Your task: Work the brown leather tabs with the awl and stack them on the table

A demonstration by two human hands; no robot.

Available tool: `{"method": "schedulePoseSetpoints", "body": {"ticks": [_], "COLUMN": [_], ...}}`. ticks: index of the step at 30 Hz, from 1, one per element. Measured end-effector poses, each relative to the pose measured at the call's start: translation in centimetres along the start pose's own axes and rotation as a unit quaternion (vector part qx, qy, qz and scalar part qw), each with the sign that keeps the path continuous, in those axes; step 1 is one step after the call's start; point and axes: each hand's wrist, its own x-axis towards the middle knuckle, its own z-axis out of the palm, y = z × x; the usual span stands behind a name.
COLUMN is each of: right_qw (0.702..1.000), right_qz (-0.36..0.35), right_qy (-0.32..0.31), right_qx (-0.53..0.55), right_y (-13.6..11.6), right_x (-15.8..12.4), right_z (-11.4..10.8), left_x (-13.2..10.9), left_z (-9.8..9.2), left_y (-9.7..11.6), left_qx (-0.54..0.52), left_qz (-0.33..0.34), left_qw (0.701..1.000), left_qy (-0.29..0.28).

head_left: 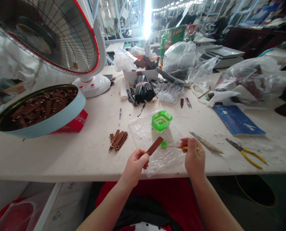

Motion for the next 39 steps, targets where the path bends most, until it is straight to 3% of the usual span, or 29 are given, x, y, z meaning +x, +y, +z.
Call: {"method": "schedulePoseSetpoints", "body": {"ticks": [4, 10, 17, 21, 24, 28, 39], "right_qw": [0.987, 0.978, 0.96, 0.975, 0.993, 0.957, 0.927], "right_qz": [0.04, 0.06, 0.105, 0.057, 0.04, 0.061, 0.113], "right_qy": [-0.001, -0.031, -0.037, 0.003, -0.079, -0.281, -0.355], "right_qx": [0.158, 0.198, 0.255, 0.217, 0.08, -0.035, -0.048], "right_y": [-3.6, -5.4, -5.2, -5.4, -5.3, -4.5, -4.2], "right_x": [-2.2, -3.8, -3.9, -3.7, -4.6, -6.0, -5.8], "right_z": [-0.4, 0.1, -0.1, -1.7, -1.9, -0.5, 1.4], "left_x": [-0.7, -2.4, -3.4, -3.7, -4.0, -4.3, -4.1], "left_z": [0.3, 0.1, 0.7, 0.7, 0.8, 0.9, -0.1], "left_y": [-0.1, 0.3, 0.8, 1.0, 1.1, 1.1, 0.8], "left_qx": [0.014, -0.003, -0.024, -0.016, 0.0, 0.04, 0.108], "left_qz": [-0.021, -0.017, 0.005, 0.029, 0.043, 0.065, 0.091], "left_qw": [0.998, 0.994, 0.997, 0.999, 0.998, 0.994, 0.987], "left_qy": [-0.055, -0.111, -0.074, -0.042, -0.053, -0.08, -0.078]}}
